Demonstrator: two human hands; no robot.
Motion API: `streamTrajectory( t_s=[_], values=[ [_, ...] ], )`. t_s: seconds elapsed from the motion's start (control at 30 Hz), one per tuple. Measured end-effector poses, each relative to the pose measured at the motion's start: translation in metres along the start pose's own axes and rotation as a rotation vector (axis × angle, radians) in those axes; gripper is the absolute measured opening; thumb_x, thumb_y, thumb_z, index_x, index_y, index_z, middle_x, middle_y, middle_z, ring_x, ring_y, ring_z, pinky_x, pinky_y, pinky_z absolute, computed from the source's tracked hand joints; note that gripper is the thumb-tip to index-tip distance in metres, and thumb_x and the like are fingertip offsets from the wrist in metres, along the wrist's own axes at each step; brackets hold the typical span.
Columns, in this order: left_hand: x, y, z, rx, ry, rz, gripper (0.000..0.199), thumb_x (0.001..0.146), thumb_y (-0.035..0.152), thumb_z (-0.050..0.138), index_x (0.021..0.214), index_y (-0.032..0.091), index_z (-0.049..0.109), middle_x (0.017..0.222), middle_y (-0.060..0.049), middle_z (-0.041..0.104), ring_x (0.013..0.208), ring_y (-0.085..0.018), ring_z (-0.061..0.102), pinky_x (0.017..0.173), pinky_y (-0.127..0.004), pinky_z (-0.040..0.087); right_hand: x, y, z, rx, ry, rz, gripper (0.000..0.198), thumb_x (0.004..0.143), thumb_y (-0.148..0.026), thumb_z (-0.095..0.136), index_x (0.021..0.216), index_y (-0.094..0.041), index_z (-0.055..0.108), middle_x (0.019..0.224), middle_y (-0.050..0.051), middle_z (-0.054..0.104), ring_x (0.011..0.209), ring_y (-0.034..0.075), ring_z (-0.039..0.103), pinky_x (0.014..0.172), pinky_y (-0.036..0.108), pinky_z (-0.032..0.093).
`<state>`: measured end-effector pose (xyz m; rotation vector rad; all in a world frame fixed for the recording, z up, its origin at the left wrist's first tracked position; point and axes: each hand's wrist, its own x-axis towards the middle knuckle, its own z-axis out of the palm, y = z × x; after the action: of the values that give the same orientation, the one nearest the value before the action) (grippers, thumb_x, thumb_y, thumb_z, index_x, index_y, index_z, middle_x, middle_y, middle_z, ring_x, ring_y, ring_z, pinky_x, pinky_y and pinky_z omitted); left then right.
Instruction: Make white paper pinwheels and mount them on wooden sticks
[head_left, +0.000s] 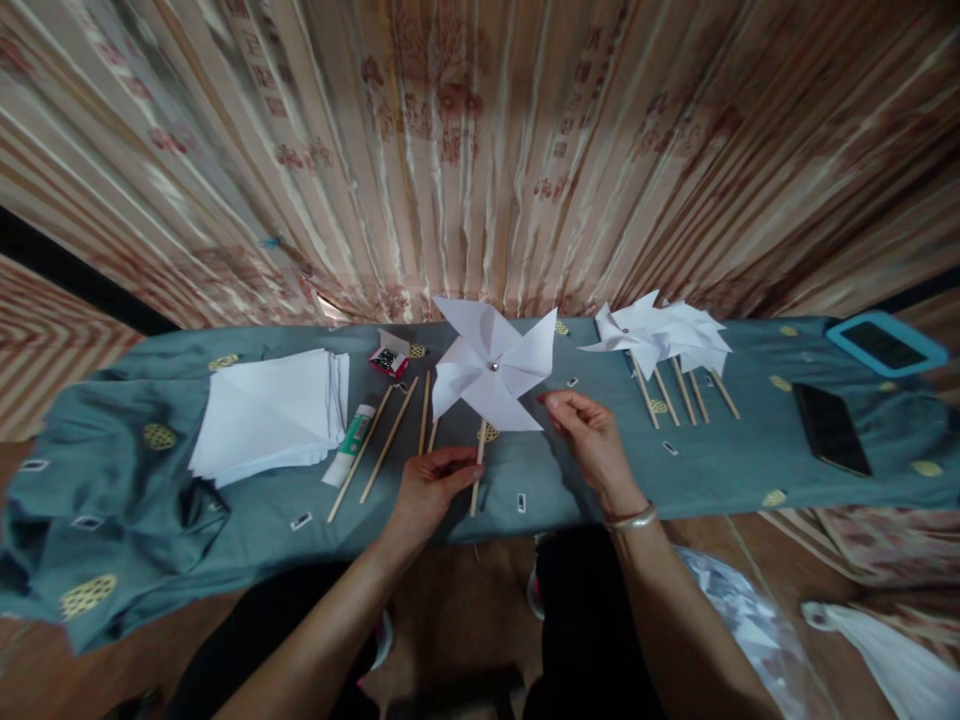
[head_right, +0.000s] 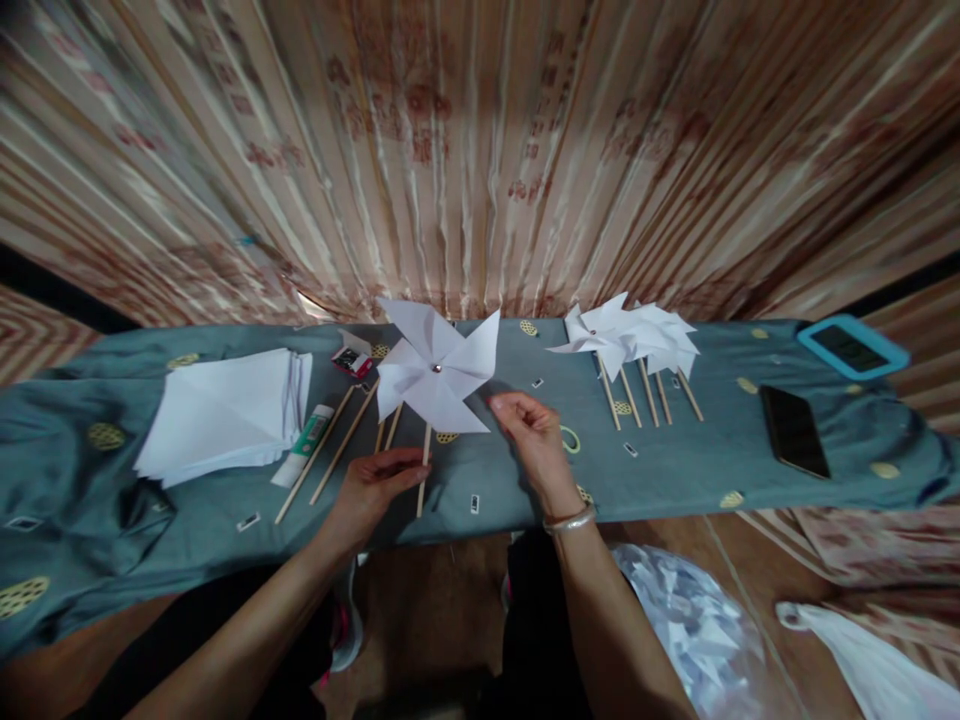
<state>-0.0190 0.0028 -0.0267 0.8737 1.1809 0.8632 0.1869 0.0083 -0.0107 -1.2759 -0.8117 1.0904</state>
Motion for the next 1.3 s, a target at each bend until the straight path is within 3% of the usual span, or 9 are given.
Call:
streamTrajectory(
  t_s=[0.1, 0.4, 0.7, 0.83, 1.0, 1.3],
  values=[
    [0.001, 0.000, 0.000, -0.005, 0.000, -0.002, 0.027, 0.049, 0.029, 0.083, 0.073, 0.017, 0.077, 0.074, -0.005, 0.076, 0.070, -0.017, 0.066, 0.074, -0.029, 0.051, -0.003, 0.000, 0.003, -0.112, -0.045, 0.008, 0.029, 0.057, -0.045, 0.082, 0.064, -0.019, 0.072, 0.052, -0.004, 0.053, 0.050, 0.007, 0.033, 0.048, 0.024, 0.027],
    [0.001, 0.000, 0.000, 0.017, -0.010, 0.015, 0.026, 0.052, 0.029, 0.082, 0.075, 0.017, 0.078, 0.077, -0.005, 0.076, 0.071, -0.018, 0.067, 0.074, -0.030, 0.051, -0.013, 0.002, 0.021, -0.079, -0.233, 0.067, 0.027, 0.062, -0.045, 0.080, 0.060, -0.020, 0.071, 0.049, -0.005, 0.048, 0.048, 0.007, 0.030, 0.047, 0.024, 0.025],
    [0.001, -0.001, 0.000, 0.018, -0.027, 0.026, 0.025, 0.053, 0.028, 0.082, 0.076, 0.018, 0.078, 0.078, -0.005, 0.077, 0.074, -0.019, 0.067, 0.078, -0.031, 0.052, -0.017, 0.003, 0.031, -0.094, -0.346, 0.082, 0.034, 0.059, -0.052, 0.080, 0.060, -0.019, 0.071, 0.057, -0.003, 0.059, 0.055, 0.009, 0.043, 0.053, 0.024, 0.034],
    [0.001, -0.002, -0.002, 0.021, -0.019, 0.020, 0.028, 0.052, 0.030, 0.083, 0.077, 0.017, 0.078, 0.079, -0.006, 0.077, 0.074, -0.020, 0.068, 0.077, -0.031, 0.052, -0.009, -0.001, 0.014, -0.062, -0.229, 0.065, 0.038, 0.064, -0.056, 0.078, 0.065, -0.019, 0.071, 0.049, -0.005, 0.048, 0.049, 0.007, 0.033, 0.046, 0.023, 0.026],
    [0.001, -0.004, -0.002, 0.029, -0.048, 0.014, 0.028, 0.052, 0.031, 0.082, 0.077, 0.017, 0.078, 0.080, -0.006, 0.077, 0.074, -0.020, 0.068, 0.077, -0.031, 0.052, 0.003, -0.005, 0.002, 0.162, -0.025, -0.029, 0.033, 0.063, -0.048, 0.082, 0.064, -0.019, 0.066, 0.049, -0.007, 0.040, 0.048, 0.006, 0.029, 0.043, 0.022, 0.023],
    [0.001, -0.005, -0.001, 0.042, -0.022, 0.028, 0.028, 0.052, 0.031, 0.082, 0.075, 0.018, 0.078, 0.077, -0.006, 0.076, 0.073, -0.020, 0.068, 0.076, -0.031, 0.052, 0.002, -0.004, 0.009, 0.213, -0.031, 0.008, 0.029, 0.061, -0.039, 0.085, 0.059, -0.018, 0.064, 0.047, -0.007, 0.038, 0.046, 0.005, 0.028, 0.042, 0.022, 0.022]
  ],
)
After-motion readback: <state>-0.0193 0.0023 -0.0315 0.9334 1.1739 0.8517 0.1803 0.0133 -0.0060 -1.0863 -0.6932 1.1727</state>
